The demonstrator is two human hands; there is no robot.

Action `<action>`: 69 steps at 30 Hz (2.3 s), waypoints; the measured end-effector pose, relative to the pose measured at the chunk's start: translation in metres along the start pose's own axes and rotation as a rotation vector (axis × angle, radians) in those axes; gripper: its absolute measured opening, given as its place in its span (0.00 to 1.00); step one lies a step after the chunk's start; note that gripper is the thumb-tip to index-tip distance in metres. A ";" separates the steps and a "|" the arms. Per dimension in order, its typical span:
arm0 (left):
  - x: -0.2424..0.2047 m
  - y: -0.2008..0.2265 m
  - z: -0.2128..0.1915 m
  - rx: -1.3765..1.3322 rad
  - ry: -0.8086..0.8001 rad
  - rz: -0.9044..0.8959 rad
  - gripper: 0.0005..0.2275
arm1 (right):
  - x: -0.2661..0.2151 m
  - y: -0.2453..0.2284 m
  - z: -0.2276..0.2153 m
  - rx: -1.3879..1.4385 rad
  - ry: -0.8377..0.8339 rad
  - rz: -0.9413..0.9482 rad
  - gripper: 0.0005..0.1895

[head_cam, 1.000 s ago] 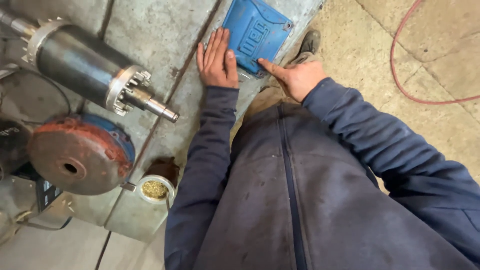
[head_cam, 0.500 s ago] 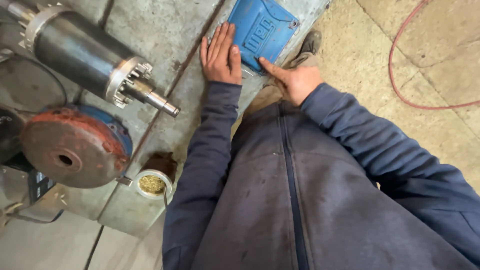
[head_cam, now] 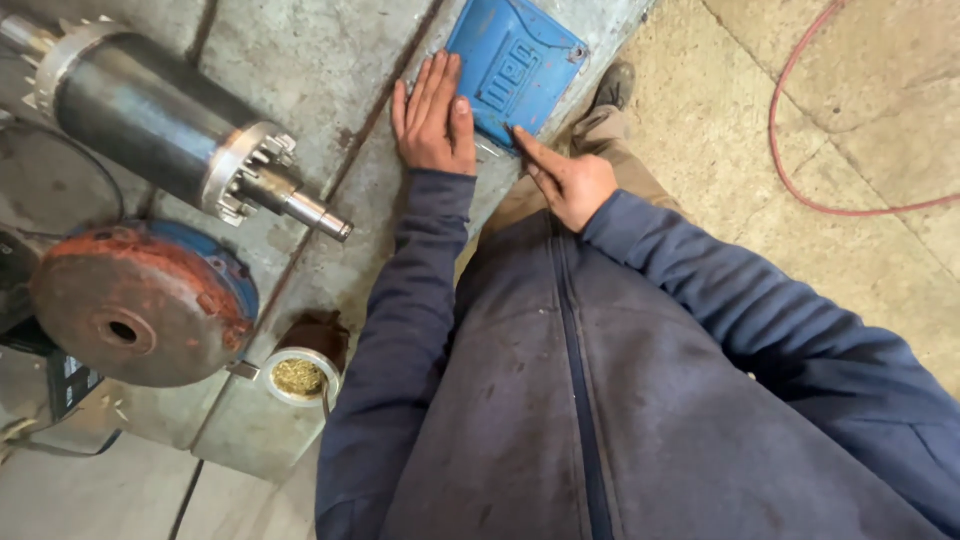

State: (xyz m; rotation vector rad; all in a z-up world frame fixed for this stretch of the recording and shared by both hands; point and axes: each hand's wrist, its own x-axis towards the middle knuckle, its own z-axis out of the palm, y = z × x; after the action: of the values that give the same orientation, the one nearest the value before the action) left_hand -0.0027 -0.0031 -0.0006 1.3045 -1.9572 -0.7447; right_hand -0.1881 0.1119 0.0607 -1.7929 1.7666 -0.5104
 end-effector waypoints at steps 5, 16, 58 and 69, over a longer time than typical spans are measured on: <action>-0.002 0.001 -0.001 -0.016 0.004 -0.004 0.20 | 0.004 -0.002 -0.007 0.051 -0.031 0.023 0.27; -0.005 -0.002 -0.001 -0.003 0.002 0.003 0.19 | 0.011 -0.004 -0.017 0.017 -0.044 -0.072 0.26; -0.001 0.002 0.000 -0.018 0.019 0.015 0.22 | 0.002 -0.011 0.021 0.223 0.040 0.057 0.30; -0.009 -0.019 0.000 -0.332 0.117 -0.015 0.25 | -0.032 0.003 0.000 0.228 0.011 0.057 0.30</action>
State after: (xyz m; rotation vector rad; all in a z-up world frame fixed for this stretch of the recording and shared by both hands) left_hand 0.0104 -0.0010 -0.0164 1.1343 -1.6497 -0.9330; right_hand -0.1925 0.1435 0.0625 -1.5805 1.6871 -0.6705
